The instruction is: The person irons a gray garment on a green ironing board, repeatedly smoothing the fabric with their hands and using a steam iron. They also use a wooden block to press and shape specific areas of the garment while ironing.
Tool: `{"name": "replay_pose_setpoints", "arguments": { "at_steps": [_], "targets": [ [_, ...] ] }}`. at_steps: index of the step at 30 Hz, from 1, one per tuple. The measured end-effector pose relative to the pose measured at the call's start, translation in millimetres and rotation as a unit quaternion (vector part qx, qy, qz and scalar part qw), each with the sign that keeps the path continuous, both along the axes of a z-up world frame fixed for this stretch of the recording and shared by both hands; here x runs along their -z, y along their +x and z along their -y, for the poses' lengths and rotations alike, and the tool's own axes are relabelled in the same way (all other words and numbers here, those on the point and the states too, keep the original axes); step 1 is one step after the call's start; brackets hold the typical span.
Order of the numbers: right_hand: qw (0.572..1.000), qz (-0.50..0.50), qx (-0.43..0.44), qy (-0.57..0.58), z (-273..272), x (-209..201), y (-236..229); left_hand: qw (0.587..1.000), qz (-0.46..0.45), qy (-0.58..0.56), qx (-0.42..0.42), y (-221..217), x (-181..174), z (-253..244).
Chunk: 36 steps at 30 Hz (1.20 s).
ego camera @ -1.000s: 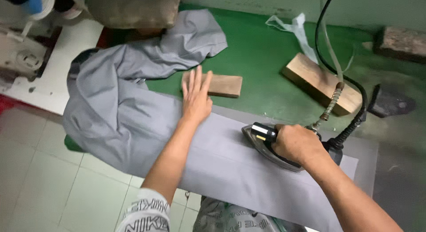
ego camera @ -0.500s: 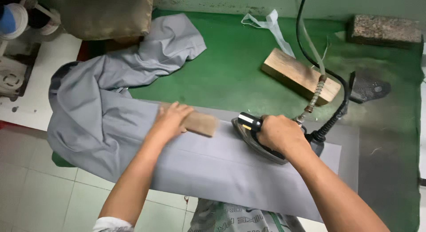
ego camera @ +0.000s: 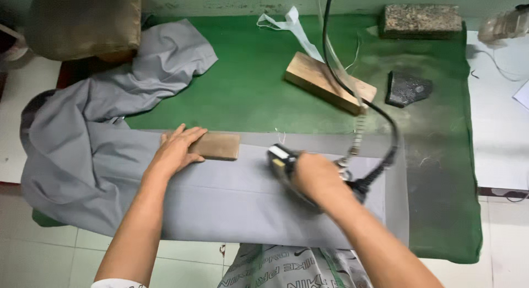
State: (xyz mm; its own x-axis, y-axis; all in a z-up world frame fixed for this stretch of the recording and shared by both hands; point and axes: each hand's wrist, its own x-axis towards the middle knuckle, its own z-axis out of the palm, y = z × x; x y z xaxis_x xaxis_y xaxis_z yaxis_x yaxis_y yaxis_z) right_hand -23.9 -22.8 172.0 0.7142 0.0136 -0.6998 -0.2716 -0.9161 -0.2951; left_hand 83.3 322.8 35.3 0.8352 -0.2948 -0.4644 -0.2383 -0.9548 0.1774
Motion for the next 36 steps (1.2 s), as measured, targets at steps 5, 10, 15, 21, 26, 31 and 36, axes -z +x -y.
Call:
{"name": "replay_pose_setpoints", "arguments": {
  "at_steps": [5, 10, 15, 21, 26, 31, 36],
  "targets": [
    [0.990, 0.021, 0.099, -0.099, 96, 63, -21, 1.000, 0.002, -0.006, 0.011, -12, -12, 19],
    [0.985, 0.026, 0.131, -0.111, 153, 50, -37, 0.998, 0.012, -0.031, 0.062, -25, -8, 75],
    [0.978, -0.053, 0.157, -0.124, 189, 49, -63, 0.989, 0.004, -0.047, 0.137, -44, 20, 178],
    [0.972, -0.109, 0.153, -0.142, 209, 33, -102, 0.983, -0.043, -0.096, 0.151, -74, 10, 309],
    [0.966, -0.147, 0.156, -0.144, 220, 39, -126, 0.981, -0.082, -0.094, 0.150, -78, 1, 366],
    [0.969, -0.144, 0.112, -0.164, 198, 24, -118, 0.979, -0.101, -0.054, 0.171, -66, -7, 374],
    [0.981, -0.094, 0.000, -0.172, 150, 37, -101, 0.991, -0.030, -0.041, 0.125, -58, 8, 286]
  ]
}}
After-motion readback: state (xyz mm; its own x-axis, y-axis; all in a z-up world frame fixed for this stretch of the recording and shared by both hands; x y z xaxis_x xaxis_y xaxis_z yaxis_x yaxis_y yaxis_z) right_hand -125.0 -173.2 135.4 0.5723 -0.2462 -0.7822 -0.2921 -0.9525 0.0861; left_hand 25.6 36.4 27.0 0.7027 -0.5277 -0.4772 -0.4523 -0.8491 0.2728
